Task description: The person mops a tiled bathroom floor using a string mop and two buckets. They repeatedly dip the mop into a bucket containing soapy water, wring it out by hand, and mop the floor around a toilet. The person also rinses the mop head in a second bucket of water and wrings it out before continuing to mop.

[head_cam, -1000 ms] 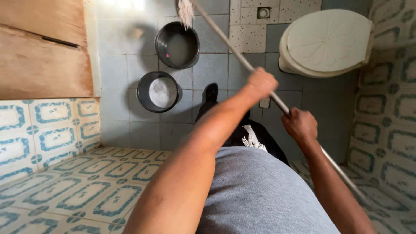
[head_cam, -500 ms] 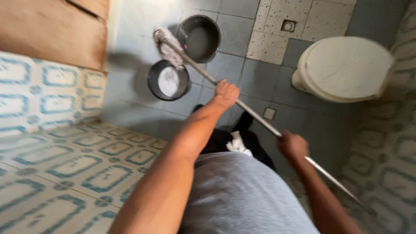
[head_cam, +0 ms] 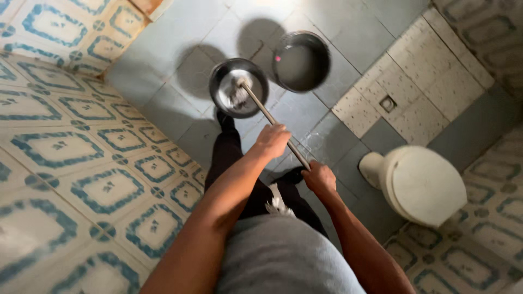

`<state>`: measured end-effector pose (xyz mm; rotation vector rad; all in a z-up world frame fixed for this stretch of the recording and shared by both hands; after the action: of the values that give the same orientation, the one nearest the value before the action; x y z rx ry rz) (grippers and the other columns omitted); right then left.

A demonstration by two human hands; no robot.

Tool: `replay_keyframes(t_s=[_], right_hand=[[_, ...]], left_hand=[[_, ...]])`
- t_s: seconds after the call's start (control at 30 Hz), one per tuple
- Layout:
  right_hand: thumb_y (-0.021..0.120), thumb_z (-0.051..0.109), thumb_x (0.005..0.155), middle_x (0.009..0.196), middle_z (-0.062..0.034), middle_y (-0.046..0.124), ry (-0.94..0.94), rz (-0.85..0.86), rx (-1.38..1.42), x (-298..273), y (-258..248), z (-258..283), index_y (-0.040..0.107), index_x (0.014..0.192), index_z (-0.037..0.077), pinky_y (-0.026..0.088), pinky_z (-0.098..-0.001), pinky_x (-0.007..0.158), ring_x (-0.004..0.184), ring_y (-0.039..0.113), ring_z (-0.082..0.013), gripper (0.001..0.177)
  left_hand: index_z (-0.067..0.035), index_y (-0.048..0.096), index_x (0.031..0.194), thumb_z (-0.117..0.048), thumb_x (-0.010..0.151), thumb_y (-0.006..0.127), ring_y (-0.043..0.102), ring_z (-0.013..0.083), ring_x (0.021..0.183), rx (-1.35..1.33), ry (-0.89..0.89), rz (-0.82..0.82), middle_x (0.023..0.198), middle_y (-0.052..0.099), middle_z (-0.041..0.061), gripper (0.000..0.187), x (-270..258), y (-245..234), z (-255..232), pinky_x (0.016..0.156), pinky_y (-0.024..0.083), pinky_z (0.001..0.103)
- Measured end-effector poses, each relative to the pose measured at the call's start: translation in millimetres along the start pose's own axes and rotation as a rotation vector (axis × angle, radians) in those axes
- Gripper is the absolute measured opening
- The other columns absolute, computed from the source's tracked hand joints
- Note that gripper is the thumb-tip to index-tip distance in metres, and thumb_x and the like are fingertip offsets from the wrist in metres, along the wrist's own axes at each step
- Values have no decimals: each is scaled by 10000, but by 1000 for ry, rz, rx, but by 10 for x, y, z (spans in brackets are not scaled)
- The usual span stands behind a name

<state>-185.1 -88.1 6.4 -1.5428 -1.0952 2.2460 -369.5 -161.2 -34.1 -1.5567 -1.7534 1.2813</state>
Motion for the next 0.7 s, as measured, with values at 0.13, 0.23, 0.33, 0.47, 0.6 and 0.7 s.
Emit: replay_keyframes(t_s=[0.13, 0.23, 0.33, 0.47, 0.6, 0.7], right_hand=[[679, 372, 889, 1154, -146, 719, 36, 95, -10, 593, 75, 693, 620, 1245, 214, 525, -509, 934, 1114, 666, -370, 394], [673, 367, 889, 1197, -132, 712, 106, 200, -71, 1095, 178, 1231, 615, 1312, 293, 514, -514, 970, 1165, 639, -369, 433], [656, 386, 935, 1225, -159, 696, 121, 284, -205, 1909, 448, 1619, 635, 1282, 230, 510, -536, 979, 1183, 630, -394, 381], [610, 296, 965, 1215, -206, 694, 112, 330, -349, 3154, 1177, 1790, 664, 1215, 96, 549, -532, 931, 1144, 665, -411, 325], [626, 164, 884, 1099, -267, 718, -9, 268, -328, 4500, 2100, 1924, 608, 1228, 17, 539, -520, 920, 1058, 684, -443, 374], [642, 196, 842, 1136, -257, 696, -210, 164, -302, 5316, 2684, 2200, 658, 1140, 19, 540, -511, 920, 1074, 671, -438, 348]], left_hand=[[-76, 722, 908, -114, 852, 615, 629, 341, 1084, -73, -144, -49, 1109, 675, 145, 127, -235, -49, 1073, 847, 503, 498], [-77, 721, 842, -110, 755, 625, 634, 352, 1071, -115, -207, -149, 1132, 675, 171, 134, -269, 16, 1888, 804, 507, 496], [-75, 722, 897, -131, 819, 612, 636, 342, 1076, -141, -317, 0, 1098, 675, 153, 146, -44, 328, 2751, 851, 509, 498], [-59, 750, 984, -93, 879, 606, 619, 397, 1036, -212, -473, -27, 1083, 660, 193, 181, 294, 771, 3792, 866, 510, 538], [-1, 736, 1001, -51, 842, 633, 572, 390, 1239, -259, -516, 70, 1234, 636, 214, 196, 374, 1205, 4335, 1049, 463, 491], [52, 699, 1083, -32, 809, 659, 494, 396, 1371, -199, -441, 7, 1402, 560, 270, 289, 345, 1470, 4428, 1156, 380, 477]])
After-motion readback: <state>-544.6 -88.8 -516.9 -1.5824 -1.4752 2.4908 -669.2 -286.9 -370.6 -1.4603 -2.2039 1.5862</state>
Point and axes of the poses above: each hand's wrist, its own x-axis towards the middle knuckle, its own y-axis out of the palm, z = x × y, the point moved 5 cm from there along x, towards the middle knuckle
